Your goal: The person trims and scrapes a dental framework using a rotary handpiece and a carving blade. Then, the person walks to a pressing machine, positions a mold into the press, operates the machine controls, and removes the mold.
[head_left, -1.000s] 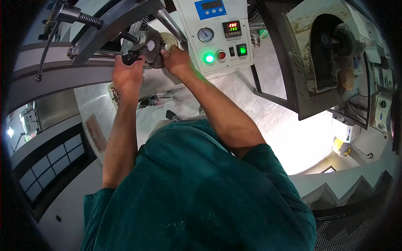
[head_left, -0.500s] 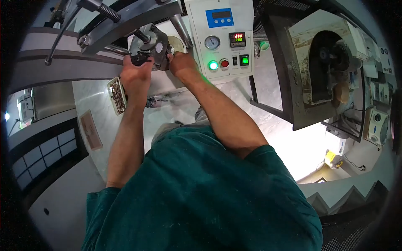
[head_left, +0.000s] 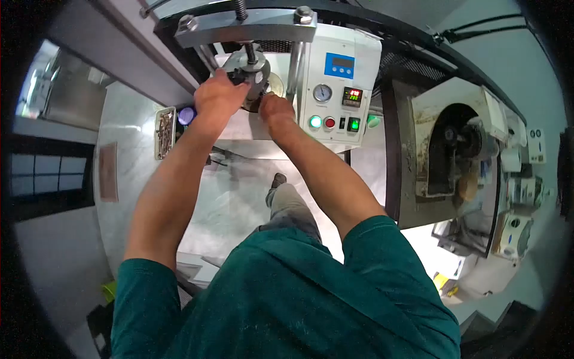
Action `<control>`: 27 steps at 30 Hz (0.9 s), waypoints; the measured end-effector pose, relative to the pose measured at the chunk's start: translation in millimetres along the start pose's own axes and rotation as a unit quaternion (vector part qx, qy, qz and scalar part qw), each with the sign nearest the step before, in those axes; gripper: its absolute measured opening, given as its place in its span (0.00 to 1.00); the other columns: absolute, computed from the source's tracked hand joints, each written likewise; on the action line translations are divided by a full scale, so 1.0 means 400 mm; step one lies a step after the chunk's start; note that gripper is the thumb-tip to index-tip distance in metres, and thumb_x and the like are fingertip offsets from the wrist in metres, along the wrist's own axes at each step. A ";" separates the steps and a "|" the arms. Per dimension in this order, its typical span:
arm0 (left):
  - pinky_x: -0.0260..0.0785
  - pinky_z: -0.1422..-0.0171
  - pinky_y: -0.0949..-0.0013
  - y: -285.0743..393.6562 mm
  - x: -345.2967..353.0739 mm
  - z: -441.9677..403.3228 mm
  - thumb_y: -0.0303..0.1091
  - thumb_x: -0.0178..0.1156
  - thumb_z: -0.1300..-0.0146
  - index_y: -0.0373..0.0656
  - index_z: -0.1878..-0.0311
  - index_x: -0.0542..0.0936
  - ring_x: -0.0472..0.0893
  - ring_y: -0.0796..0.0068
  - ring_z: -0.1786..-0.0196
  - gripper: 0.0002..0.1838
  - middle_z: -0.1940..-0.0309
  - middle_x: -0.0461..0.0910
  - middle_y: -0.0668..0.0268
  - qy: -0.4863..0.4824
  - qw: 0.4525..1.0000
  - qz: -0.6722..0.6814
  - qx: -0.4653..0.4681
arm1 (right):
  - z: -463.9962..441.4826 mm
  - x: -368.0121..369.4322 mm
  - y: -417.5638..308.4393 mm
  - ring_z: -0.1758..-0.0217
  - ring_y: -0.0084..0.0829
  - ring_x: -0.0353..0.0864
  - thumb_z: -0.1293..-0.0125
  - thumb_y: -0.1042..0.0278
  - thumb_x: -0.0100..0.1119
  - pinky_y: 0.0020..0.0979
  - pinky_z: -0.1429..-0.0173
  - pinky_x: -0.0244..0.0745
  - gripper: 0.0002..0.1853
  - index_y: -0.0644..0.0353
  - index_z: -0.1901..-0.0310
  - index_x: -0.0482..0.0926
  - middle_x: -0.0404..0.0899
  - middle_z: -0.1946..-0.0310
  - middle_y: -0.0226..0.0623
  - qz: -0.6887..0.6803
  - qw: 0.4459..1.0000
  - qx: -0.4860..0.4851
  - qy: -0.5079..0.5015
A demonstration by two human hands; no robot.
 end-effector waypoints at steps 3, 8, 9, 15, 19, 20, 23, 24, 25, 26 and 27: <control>0.73 0.46 0.48 0.000 0.011 -0.004 0.55 0.65 0.45 0.37 0.48 0.74 0.83 0.43 0.54 0.32 0.61 0.84 0.45 0.016 1.000 0.019 -0.012 | 0.020 -0.016 -0.013 0.55 0.43 0.87 0.30 0.66 0.45 0.39 0.53 0.83 0.15 0.63 0.57 0.81 0.86 0.61 0.47 0.036 0.999 -0.032 0.022; 0.74 0.54 0.47 0.010 0.013 0.057 0.49 0.69 0.49 0.38 0.53 0.71 0.83 0.41 0.60 0.28 0.68 0.83 0.45 0.133 0.985 0.096 0.045 | 0.032 -0.040 -0.011 0.58 0.46 0.87 0.29 0.66 0.42 0.42 0.55 0.83 0.16 0.65 0.58 0.81 0.85 0.62 0.51 0.006 0.997 -0.066 0.036; 0.74 0.55 0.47 0.012 0.015 0.069 0.48 0.69 0.49 0.39 0.54 0.71 0.82 0.41 0.61 0.28 0.69 0.82 0.45 0.147 0.982 0.109 0.054 | 0.036 -0.047 -0.017 0.58 0.46 0.87 0.29 0.66 0.42 0.43 0.55 0.83 0.16 0.65 0.58 0.80 0.85 0.62 0.51 0.003 0.997 -0.074 0.025; 0.73 0.56 0.46 -0.002 0.017 0.060 0.45 0.70 0.52 0.39 0.55 0.70 0.82 0.40 0.62 0.27 0.70 0.81 0.44 0.160 0.979 0.120 0.047 | 0.028 -0.053 -0.005 0.55 0.47 0.87 0.31 0.64 0.46 0.43 0.52 0.83 0.16 0.65 0.56 0.81 0.85 0.61 0.52 -0.028 0.997 -0.077 -0.007; 0.73 0.56 0.45 -0.018 0.031 0.064 0.45 0.70 0.50 0.39 0.56 0.70 0.82 0.40 0.62 0.26 0.70 0.82 0.44 0.179 0.974 0.136 0.043 | 0.031 -0.059 -0.010 0.54 0.45 0.87 0.33 0.66 0.48 0.42 0.51 0.83 0.15 0.63 0.57 0.84 0.85 0.59 0.50 -0.008 0.995 -0.097 -0.037; 0.73 0.56 0.46 -0.014 0.026 0.067 0.45 0.70 0.50 0.39 0.56 0.70 0.82 0.40 0.62 0.26 0.70 0.82 0.44 0.185 0.970 0.152 0.051 | 0.024 -0.055 -0.014 0.54 0.44 0.87 0.33 0.66 0.49 0.42 0.51 0.83 0.15 0.63 0.57 0.84 0.86 0.59 0.49 0.003 0.994 -0.098 -0.037; 0.73 0.57 0.47 0.002 0.015 0.078 0.45 0.69 0.49 0.39 0.55 0.71 0.82 0.40 0.62 0.26 0.70 0.82 0.45 0.182 0.972 0.141 0.033 | 0.025 -0.053 -0.009 0.53 0.43 0.87 0.34 0.66 0.50 0.41 0.51 0.83 0.14 0.62 0.59 0.86 0.86 0.57 0.47 0.013 0.996 -0.090 -0.002; 0.73 0.57 0.47 0.008 0.006 0.085 0.45 0.69 0.49 0.39 0.55 0.71 0.82 0.40 0.61 0.26 0.70 0.82 0.45 0.183 0.972 0.140 0.034 | 0.023 -0.052 -0.014 0.53 0.43 0.87 0.34 0.67 0.50 0.41 0.51 0.83 0.14 0.61 0.59 0.86 0.85 0.57 0.47 0.021 0.994 -0.102 -0.014; 0.73 0.57 0.47 0.013 -0.003 0.085 0.44 0.69 0.49 0.39 0.55 0.71 0.82 0.40 0.61 0.26 0.69 0.82 0.45 0.187 0.972 0.141 0.035 | 0.019 -0.055 -0.021 0.53 0.43 0.87 0.34 0.67 0.50 0.41 0.50 0.83 0.14 0.61 0.59 0.86 0.85 0.56 0.47 0.030 0.992 -0.117 -0.023; 0.73 0.56 0.47 0.013 0.005 0.084 0.44 0.69 0.50 0.39 0.55 0.71 0.82 0.40 0.61 0.26 0.69 0.82 0.45 0.174 0.973 0.146 0.034 | 0.023 -0.055 -0.017 0.52 0.44 0.87 0.34 0.67 0.50 0.41 0.50 0.83 0.14 0.61 0.58 0.86 0.85 0.56 0.46 0.025 0.992 -0.117 -0.032; 0.73 0.56 0.47 0.006 0.016 0.079 0.44 0.69 0.50 0.39 0.55 0.71 0.82 0.40 0.61 0.26 0.69 0.82 0.44 0.164 0.974 0.151 0.031 | 0.027 -0.057 -0.016 0.52 0.44 0.86 0.34 0.67 0.49 0.41 0.50 0.83 0.15 0.61 0.58 0.86 0.85 0.56 0.46 0.021 0.992 -0.120 -0.041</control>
Point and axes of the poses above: each hand's wrist, its own z-axis away from the middle knuckle, its own x-axis out of the palm, y = z × x, the point moved 8 cm from there along -z, towards the middle knuckle
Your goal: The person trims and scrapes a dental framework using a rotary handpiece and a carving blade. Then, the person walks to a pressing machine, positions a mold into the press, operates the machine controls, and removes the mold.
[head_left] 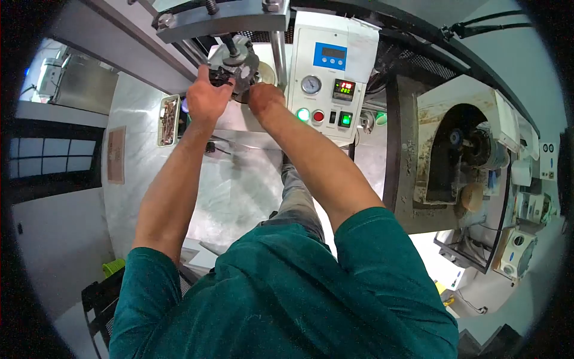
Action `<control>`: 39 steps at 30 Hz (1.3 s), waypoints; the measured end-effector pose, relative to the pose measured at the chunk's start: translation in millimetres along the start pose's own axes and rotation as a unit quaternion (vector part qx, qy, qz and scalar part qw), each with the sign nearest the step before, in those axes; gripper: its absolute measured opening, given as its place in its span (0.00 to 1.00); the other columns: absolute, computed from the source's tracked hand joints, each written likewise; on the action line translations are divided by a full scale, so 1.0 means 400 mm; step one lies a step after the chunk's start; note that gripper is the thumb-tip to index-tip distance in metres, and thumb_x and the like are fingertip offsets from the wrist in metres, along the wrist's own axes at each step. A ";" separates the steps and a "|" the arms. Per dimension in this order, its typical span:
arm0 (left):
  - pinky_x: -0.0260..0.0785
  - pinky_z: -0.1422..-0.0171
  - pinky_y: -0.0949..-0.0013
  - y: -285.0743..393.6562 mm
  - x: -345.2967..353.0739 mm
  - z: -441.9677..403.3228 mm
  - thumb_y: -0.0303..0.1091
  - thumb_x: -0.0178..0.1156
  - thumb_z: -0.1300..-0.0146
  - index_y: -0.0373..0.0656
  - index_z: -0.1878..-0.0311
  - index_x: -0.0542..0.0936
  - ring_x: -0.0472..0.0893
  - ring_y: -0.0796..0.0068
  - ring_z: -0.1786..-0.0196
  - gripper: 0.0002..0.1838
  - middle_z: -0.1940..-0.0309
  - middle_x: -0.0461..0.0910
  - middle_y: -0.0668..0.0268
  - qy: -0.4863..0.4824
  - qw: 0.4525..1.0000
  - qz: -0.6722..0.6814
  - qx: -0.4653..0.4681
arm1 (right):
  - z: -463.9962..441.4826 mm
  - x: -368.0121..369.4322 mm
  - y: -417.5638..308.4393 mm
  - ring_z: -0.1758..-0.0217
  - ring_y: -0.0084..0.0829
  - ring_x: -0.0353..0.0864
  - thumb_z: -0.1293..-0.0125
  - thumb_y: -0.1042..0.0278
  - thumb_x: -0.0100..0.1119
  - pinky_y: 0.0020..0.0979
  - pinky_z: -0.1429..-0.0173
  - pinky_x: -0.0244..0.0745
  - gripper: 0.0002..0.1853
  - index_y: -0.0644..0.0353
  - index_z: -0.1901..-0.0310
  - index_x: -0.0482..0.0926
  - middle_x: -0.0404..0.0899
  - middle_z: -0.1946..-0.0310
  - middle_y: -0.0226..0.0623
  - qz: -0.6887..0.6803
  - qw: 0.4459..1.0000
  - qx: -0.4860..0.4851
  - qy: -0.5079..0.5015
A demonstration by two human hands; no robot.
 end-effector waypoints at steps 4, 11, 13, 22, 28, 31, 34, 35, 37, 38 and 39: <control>0.73 0.54 0.46 0.029 -0.013 0.004 0.43 0.69 0.51 0.38 0.55 0.71 0.81 0.39 0.60 0.26 0.70 0.82 0.44 0.014 1.000 -0.013 0.004 | -0.030 0.022 -0.001 0.51 0.45 0.86 0.34 0.67 0.48 0.42 0.49 0.82 0.15 0.59 0.56 0.86 0.85 0.55 0.45 0.002 1.000 0.000 -0.020; 0.73 0.54 0.46 0.003 0.006 -0.001 0.45 0.68 0.50 0.38 0.52 0.70 0.82 0.39 0.61 0.27 0.69 0.82 0.43 -0.013 0.999 -0.033 -0.011 | -0.014 0.002 -0.012 0.52 0.47 0.86 0.35 0.68 0.48 0.43 0.49 0.82 0.15 0.60 0.58 0.86 0.85 0.56 0.48 0.037 0.999 -0.036 -0.003; 0.73 0.54 0.46 0.001 0.001 -0.004 0.46 0.68 0.49 0.39 0.52 0.70 0.81 0.39 0.60 0.27 0.69 0.82 0.43 -0.025 0.998 -0.049 -0.012 | -0.022 0.011 -0.009 0.52 0.46 0.86 0.35 0.68 0.48 0.43 0.50 0.82 0.15 0.60 0.59 0.86 0.85 0.56 0.48 0.026 0.999 -0.031 0.006; 0.73 0.53 0.46 0.014 0.008 -0.009 0.47 0.68 0.49 0.37 0.52 0.69 0.82 0.40 0.60 0.29 0.69 0.82 0.42 -0.057 0.995 -0.079 -0.014 | -0.029 0.017 -0.006 0.53 0.45 0.86 0.35 0.66 0.49 0.42 0.50 0.82 0.15 0.59 0.59 0.86 0.86 0.57 0.46 0.027 0.999 -0.029 0.016; 0.72 0.52 0.43 0.019 0.002 -0.018 0.50 0.67 0.48 0.39 0.50 0.68 0.82 0.38 0.60 0.31 0.68 0.82 0.43 -0.064 0.991 -0.115 -0.019 | -0.015 0.051 -0.014 0.52 0.43 0.86 0.36 0.67 0.50 0.42 0.50 0.82 0.14 0.58 0.59 0.87 0.86 0.58 0.46 0.040 0.996 -0.073 -0.011; 0.72 0.51 0.43 0.027 0.012 -0.005 0.51 0.65 0.46 0.39 0.46 0.68 0.82 0.38 0.59 0.32 0.67 0.82 0.42 -0.056 0.994 -0.096 -0.005 | 0.059 0.076 -0.104 0.54 0.42 0.87 0.40 0.67 0.53 0.41 0.51 0.81 0.13 0.58 0.61 0.87 0.87 0.60 0.44 0.098 0.988 -0.114 -0.037; 0.72 0.50 0.43 0.027 0.005 -0.005 0.52 0.64 0.46 0.38 0.47 0.70 0.82 0.37 0.58 0.31 0.64 0.82 0.41 -0.085 0.987 -0.129 -0.030 | 0.241 -0.069 -0.199 0.54 0.47 0.86 0.43 0.67 0.60 0.43 0.54 0.81 0.13 0.60 0.58 0.86 0.86 0.58 0.48 0.123 0.952 -0.235 -0.155; 0.73 0.51 0.43 0.027 0.003 -0.007 0.51 0.65 0.46 0.38 0.50 0.70 0.82 0.37 0.59 0.30 0.66 0.82 0.42 -0.072 0.989 -0.127 -0.019 | 0.269 -0.031 -0.171 0.55 0.47 0.86 0.44 0.68 0.60 0.44 0.55 0.82 0.12 0.60 0.60 0.86 0.86 0.61 0.47 0.037 0.971 -0.221 -0.089; 0.73 0.52 0.43 0.034 0.006 -0.007 0.50 0.65 0.46 0.38 0.51 0.70 0.82 0.38 0.60 0.29 0.67 0.82 0.43 -0.070 0.991 -0.118 -0.005 | 0.390 -0.075 -0.110 0.60 0.47 0.86 0.42 0.65 0.59 0.47 0.58 0.81 0.12 0.61 0.60 0.85 0.85 0.66 0.47 -0.036 0.977 -0.200 -0.058; 0.73 0.53 0.43 0.028 0.008 -0.005 0.50 0.66 0.46 0.38 0.51 0.69 0.82 0.38 0.61 0.29 0.68 0.82 0.43 -0.068 0.991 -0.113 0.000 | 0.446 -0.120 -0.058 0.63 0.48 0.86 0.40 0.62 0.59 0.48 0.60 0.80 0.14 0.62 0.57 0.83 0.84 0.69 0.48 -0.057 0.987 -0.152 0.007; 0.74 0.54 0.44 0.024 0.009 -0.005 0.50 0.66 0.46 0.38 0.52 0.69 0.82 0.38 0.62 0.29 0.69 0.82 0.44 -0.057 0.993 -0.099 0.016 | 0.485 -0.166 0.001 0.66 0.50 0.85 0.38 0.58 0.60 0.50 0.62 0.79 0.17 0.63 0.54 0.80 0.83 0.71 0.49 -0.076 0.989 -0.105 0.076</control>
Point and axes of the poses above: each hand's wrist, its own z-axis away from the middle knuckle, its own x-axis out of the palm, y = z × x, the point moved 8 cm from there along -z, towards the middle knuckle
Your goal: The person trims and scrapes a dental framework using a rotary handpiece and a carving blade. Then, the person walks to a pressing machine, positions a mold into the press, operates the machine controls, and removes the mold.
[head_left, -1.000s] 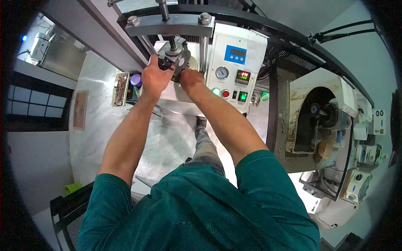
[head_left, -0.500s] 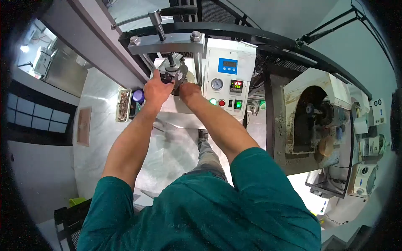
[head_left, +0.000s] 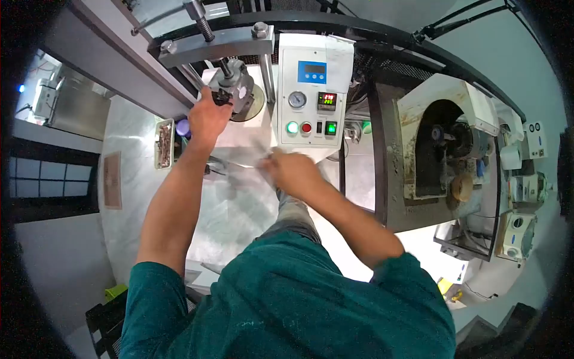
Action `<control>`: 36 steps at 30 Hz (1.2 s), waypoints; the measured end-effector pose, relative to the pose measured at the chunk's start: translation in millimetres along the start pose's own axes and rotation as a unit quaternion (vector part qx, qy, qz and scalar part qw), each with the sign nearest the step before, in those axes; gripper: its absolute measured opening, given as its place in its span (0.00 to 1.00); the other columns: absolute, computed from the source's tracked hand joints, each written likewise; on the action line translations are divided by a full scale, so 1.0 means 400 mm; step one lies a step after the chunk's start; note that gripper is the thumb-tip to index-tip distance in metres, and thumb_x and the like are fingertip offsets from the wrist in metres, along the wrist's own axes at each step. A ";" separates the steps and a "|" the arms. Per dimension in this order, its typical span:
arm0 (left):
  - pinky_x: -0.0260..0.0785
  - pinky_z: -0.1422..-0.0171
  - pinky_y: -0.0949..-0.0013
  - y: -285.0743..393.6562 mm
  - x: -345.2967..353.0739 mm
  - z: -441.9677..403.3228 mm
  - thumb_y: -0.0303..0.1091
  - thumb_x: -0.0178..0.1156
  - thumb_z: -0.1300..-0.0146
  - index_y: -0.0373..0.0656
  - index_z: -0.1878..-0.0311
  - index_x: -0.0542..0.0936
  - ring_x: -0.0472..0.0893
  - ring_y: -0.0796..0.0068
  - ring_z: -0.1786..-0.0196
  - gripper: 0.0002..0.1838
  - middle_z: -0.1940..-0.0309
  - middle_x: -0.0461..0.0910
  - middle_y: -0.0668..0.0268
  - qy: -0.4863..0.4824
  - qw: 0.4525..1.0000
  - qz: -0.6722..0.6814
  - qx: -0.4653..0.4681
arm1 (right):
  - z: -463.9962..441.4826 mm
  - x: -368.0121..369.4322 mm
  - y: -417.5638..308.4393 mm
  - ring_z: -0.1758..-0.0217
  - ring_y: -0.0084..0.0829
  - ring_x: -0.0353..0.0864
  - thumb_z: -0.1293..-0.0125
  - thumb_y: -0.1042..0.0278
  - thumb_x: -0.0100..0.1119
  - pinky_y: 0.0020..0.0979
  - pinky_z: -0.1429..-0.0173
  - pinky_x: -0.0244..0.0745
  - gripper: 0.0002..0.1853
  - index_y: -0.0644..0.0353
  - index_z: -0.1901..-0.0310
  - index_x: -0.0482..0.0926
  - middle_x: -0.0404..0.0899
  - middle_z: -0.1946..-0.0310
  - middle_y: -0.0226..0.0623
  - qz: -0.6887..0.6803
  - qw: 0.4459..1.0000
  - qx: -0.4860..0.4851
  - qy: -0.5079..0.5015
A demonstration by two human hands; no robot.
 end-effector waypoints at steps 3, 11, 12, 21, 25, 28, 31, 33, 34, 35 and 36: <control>0.74 0.53 0.44 0.007 -0.007 0.003 0.50 0.66 0.46 0.38 0.51 0.68 0.82 0.39 0.61 0.29 0.68 0.82 0.43 -0.008 1.000 -0.016 -0.021 | 0.079 -0.037 0.252 0.69 0.55 0.83 0.34 0.46 0.60 0.52 0.67 0.75 0.28 0.66 0.51 0.67 0.81 0.72 0.54 -0.073 0.957 0.245 0.138; 0.74 0.52 0.44 0.003 0.006 -0.001 0.51 0.64 0.43 0.38 0.49 0.68 0.82 0.37 0.58 0.30 0.65 0.82 0.41 -0.027 0.999 -0.020 -0.017 | 0.033 -0.080 0.350 0.48 0.52 0.68 0.51 0.46 0.76 0.52 0.43 0.63 0.38 0.71 0.55 0.66 0.71 0.56 0.52 0.063 0.913 0.236 0.326; 0.74 0.52 0.44 0.002 0.010 -0.006 0.51 0.64 0.43 0.37 0.49 0.68 0.82 0.36 0.58 0.30 0.65 0.82 0.40 -0.027 0.999 -0.023 -0.011 | 0.025 -0.070 0.355 0.47 0.52 0.67 0.52 0.47 0.76 0.52 0.42 0.62 0.39 0.71 0.53 0.65 0.70 0.54 0.53 0.064 0.913 0.241 0.324; 0.75 0.48 0.50 0.006 -0.005 -0.003 0.60 0.60 0.43 0.27 0.47 0.66 0.83 0.41 0.56 0.40 0.60 0.81 0.39 -0.097 0.994 -0.048 0.004 | -0.019 -0.068 0.316 0.43 0.53 0.62 0.49 0.51 0.75 0.52 0.38 0.59 0.40 0.72 0.47 0.62 0.65 0.50 0.54 0.015 0.917 0.249 0.312; 0.76 0.49 0.54 0.000 -0.008 -0.016 0.66 0.57 0.44 0.25 0.48 0.69 0.84 0.45 0.57 0.44 0.60 0.82 0.41 -0.114 0.991 -0.066 0.023 | -0.092 -0.251 0.176 0.39 0.50 0.66 0.43 0.51 0.73 0.44 0.33 0.61 0.45 0.78 0.41 0.56 0.65 0.44 0.59 -0.158 0.888 0.101 0.420; 0.77 0.50 0.55 0.014 -0.022 -0.022 0.63 0.61 0.45 0.28 0.51 0.73 0.85 0.48 0.57 0.39 0.64 0.84 0.45 -0.117 0.989 -0.079 0.044 | -0.213 -0.430 -0.028 0.44 0.35 0.73 0.40 0.50 0.72 0.31 0.40 0.70 0.43 0.70 0.42 0.52 0.69 0.46 0.48 -0.328 0.832 0.009 0.447; 0.77 0.51 0.55 -0.008 0.009 -0.034 0.60 0.67 0.49 0.30 0.53 0.75 0.85 0.49 0.57 0.37 0.64 0.84 0.47 -0.122 0.989 -0.059 0.051 | -0.428 -0.479 -0.069 0.53 0.30 0.78 0.37 0.54 0.69 0.30 0.44 0.78 0.33 0.67 0.45 0.60 0.73 0.53 0.44 -0.422 0.756 -0.089 0.492; 0.76 0.51 0.53 -0.015 -0.013 -0.032 0.56 0.71 0.51 0.32 0.49 0.77 0.84 0.47 0.58 0.37 0.66 0.83 0.46 -0.119 0.992 -0.028 0.007 | -0.525 -0.486 -0.096 0.70 0.30 0.78 0.32 0.60 0.61 0.30 0.64 0.76 0.17 0.67 0.61 0.70 0.74 0.68 0.39 -0.499 0.718 -0.071 0.480; 0.76 0.52 0.53 -0.033 -0.002 -0.033 0.56 0.71 0.52 0.32 0.49 0.77 0.84 0.47 0.59 0.37 0.66 0.83 0.47 -0.121 0.992 -0.026 -0.008 | -0.584 -0.481 -0.105 0.76 0.30 0.77 0.30 0.63 0.59 0.30 0.71 0.75 0.14 0.67 0.67 0.74 0.75 0.74 0.37 -0.551 0.700 -0.060 0.450; 0.76 0.52 0.53 -0.043 0.006 -0.030 0.55 0.72 0.52 0.33 0.49 0.77 0.84 0.47 0.59 0.37 0.66 0.83 0.47 -0.126 0.992 -0.023 -0.021 | -0.663 -0.459 -0.105 0.76 0.29 0.77 0.31 0.66 0.59 0.29 0.73 0.74 0.12 0.66 0.66 0.74 0.75 0.75 0.36 -0.624 0.687 -0.049 0.368; 0.76 0.54 0.52 -0.026 -0.027 -0.022 0.55 0.72 0.54 0.35 0.50 0.77 0.84 0.47 0.60 0.36 0.66 0.84 0.48 -0.119 0.992 -0.013 -0.024 | -0.730 -0.438 -0.116 0.77 0.27 0.76 0.32 0.69 0.60 0.28 0.75 0.73 0.10 0.66 0.66 0.74 0.74 0.76 0.34 -0.689 0.667 -0.035 0.284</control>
Point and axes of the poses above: each hand's wrist, its own z-axis away from the middle knuckle, its own x-axis out of the palm, y = z × x, the point moved 8 cm from there along -z, towards the middle knuckle
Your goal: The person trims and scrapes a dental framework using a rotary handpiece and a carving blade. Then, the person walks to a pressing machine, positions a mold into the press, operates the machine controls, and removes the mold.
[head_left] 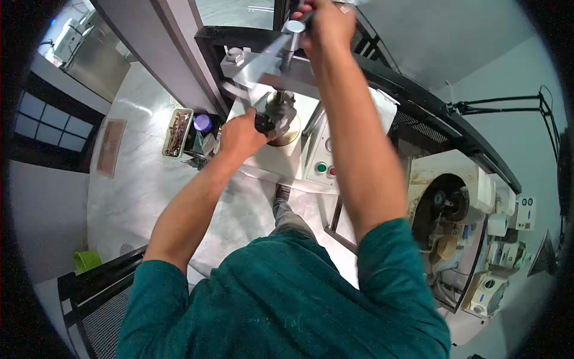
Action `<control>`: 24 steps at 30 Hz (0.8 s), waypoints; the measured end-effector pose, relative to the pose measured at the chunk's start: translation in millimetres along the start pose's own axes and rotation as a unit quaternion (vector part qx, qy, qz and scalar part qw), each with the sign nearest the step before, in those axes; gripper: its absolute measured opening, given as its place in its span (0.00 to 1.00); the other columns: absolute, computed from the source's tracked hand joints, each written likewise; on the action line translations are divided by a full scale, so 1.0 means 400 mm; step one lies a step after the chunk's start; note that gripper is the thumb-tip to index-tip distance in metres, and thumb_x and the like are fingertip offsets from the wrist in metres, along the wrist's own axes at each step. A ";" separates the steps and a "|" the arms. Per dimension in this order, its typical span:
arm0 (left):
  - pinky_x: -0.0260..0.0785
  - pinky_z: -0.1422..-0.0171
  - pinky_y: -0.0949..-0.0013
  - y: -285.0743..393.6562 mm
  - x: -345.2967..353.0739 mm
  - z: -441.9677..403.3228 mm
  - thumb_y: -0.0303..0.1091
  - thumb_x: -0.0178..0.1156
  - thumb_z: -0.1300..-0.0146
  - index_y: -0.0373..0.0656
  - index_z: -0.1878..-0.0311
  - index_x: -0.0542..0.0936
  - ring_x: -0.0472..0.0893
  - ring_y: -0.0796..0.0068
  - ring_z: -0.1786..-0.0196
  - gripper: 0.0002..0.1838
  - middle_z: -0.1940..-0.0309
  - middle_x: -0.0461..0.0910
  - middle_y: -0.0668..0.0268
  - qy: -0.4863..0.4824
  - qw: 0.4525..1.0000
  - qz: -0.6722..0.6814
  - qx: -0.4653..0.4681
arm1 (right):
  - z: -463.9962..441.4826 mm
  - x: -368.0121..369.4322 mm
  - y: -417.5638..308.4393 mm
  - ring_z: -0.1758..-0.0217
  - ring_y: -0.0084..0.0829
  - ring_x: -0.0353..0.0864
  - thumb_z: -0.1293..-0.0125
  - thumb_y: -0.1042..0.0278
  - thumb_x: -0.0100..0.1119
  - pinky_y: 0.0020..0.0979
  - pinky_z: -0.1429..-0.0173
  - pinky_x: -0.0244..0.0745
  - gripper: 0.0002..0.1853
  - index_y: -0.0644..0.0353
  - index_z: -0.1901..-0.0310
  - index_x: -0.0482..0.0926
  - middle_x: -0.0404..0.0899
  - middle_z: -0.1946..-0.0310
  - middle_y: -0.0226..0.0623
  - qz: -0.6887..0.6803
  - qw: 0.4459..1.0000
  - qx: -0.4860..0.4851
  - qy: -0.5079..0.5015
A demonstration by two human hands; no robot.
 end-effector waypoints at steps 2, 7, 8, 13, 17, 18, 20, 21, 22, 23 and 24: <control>0.76 0.54 0.52 0.013 -0.033 0.006 0.53 0.71 0.54 0.35 0.51 0.77 0.84 0.47 0.60 0.35 0.67 0.83 0.48 -0.001 1.000 0.026 0.013 | -0.062 0.127 0.103 0.82 0.26 0.74 0.33 0.72 0.58 0.26 0.80 0.67 0.08 0.65 0.69 0.75 0.75 0.80 0.36 0.132 0.949 0.195 -0.209; 0.76 0.55 0.53 -0.052 -0.015 0.031 0.54 0.71 0.55 0.37 0.48 0.74 0.83 0.48 0.61 0.37 0.68 0.83 0.50 -0.011 0.999 0.031 0.016 | 0.145 0.383 0.044 0.73 0.36 0.84 0.33 0.68 0.57 0.33 0.67 0.80 0.17 0.79 0.56 0.78 0.83 0.70 0.50 0.528 0.587 0.097 -0.606; 0.75 0.55 0.52 -0.070 -0.032 0.051 0.49 0.71 0.57 0.39 0.48 0.74 0.83 0.47 0.60 0.34 0.63 0.82 0.46 0.010 0.997 0.079 0.025 | 0.181 0.391 0.019 0.71 0.36 0.84 0.32 0.68 0.56 0.34 0.65 0.80 0.17 0.78 0.54 0.77 0.83 0.68 0.50 0.551 0.543 0.010 -0.634; 0.76 0.59 0.56 -0.231 -0.022 0.132 0.45 0.71 0.55 0.40 0.54 0.76 0.84 0.52 0.66 0.27 0.68 0.82 0.49 0.016 0.984 0.169 -0.057 | 0.217 0.238 -0.202 0.58 0.39 0.84 0.29 0.67 0.53 0.37 0.55 0.83 0.17 0.73 0.46 0.72 0.79 0.55 0.50 0.520 0.589 -0.334 -0.520; 0.74 0.61 0.61 -0.345 0.022 0.158 0.44 0.68 0.51 0.37 0.59 0.78 0.82 0.61 0.69 0.22 0.71 0.82 0.54 -0.023 0.939 0.289 -0.185 | 0.292 0.016 -0.347 0.55 0.39 0.84 0.27 0.67 0.51 0.38 0.51 0.83 0.18 0.68 0.42 0.68 0.78 0.51 0.50 0.433 0.824 -0.245 -0.271; 0.73 0.62 0.63 -0.371 0.042 0.160 0.44 0.67 0.50 0.36 0.60 0.78 0.81 0.64 0.69 0.21 0.71 0.82 0.56 -0.019 0.921 0.331 -0.204 | 0.344 -0.033 -0.344 0.59 0.38 0.83 0.27 0.66 0.51 0.38 0.53 0.83 0.17 0.67 0.42 0.66 0.78 0.55 0.50 0.374 0.888 -0.180 -0.196; 0.69 0.66 0.68 -0.413 0.075 0.165 0.44 0.64 0.46 0.36 0.64 0.79 0.76 0.75 0.72 0.18 0.73 0.80 0.65 -0.006 0.879 0.424 -0.218 | 0.455 -0.137 -0.298 0.65 0.35 0.81 0.26 0.64 0.49 0.37 0.59 0.82 0.16 0.65 0.45 0.64 0.78 0.63 0.50 0.268 0.955 -0.095 -0.091; 0.67 0.68 0.70 -0.434 0.088 0.169 0.45 0.63 0.45 0.38 0.64 0.80 0.75 0.77 0.72 0.17 0.74 0.79 0.67 -0.030 0.856 0.453 -0.248 | 0.519 -0.195 -0.249 0.66 0.35 0.82 0.26 0.65 0.49 0.36 0.61 0.83 0.14 0.64 0.46 0.64 0.78 0.66 0.47 0.319 0.947 -0.037 0.008; 0.65 0.69 0.71 -0.449 0.104 0.172 0.45 0.63 0.45 0.39 0.64 0.80 0.73 0.78 0.73 0.17 0.74 0.78 0.68 -0.054 0.832 0.479 -0.275 | 0.574 -0.229 -0.189 0.66 0.34 0.82 0.25 0.65 0.50 0.35 0.62 0.83 0.13 0.64 0.47 0.65 0.78 0.67 0.43 0.308 0.949 0.015 0.066; 0.64 0.71 0.72 -0.458 0.122 0.176 0.46 0.62 0.45 0.41 0.64 0.80 0.72 0.79 0.74 0.16 0.75 0.76 0.70 -0.083 0.806 0.503 -0.301 | 0.634 -0.307 -0.109 0.66 0.33 0.82 0.25 0.64 0.51 0.35 0.61 0.84 0.11 0.63 0.50 0.66 0.78 0.67 0.41 0.350 0.930 0.086 0.076; 0.59 0.73 0.75 -0.470 0.128 0.177 0.47 0.61 0.44 0.43 0.67 0.79 0.69 0.81 0.75 0.15 0.75 0.73 0.72 -0.087 0.789 0.517 -0.320 | 0.691 -0.360 -0.026 0.67 0.32 0.82 0.25 0.64 0.51 0.34 0.61 0.83 0.11 0.63 0.52 0.67 0.78 0.67 0.41 0.317 0.933 0.145 0.092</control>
Point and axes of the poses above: each hand's wrist, its own z-axis away from the middle knuckle, its own x-axis out of the palm, y = z × x, the point moved 8 cm from there along -z, towards the middle knuckle
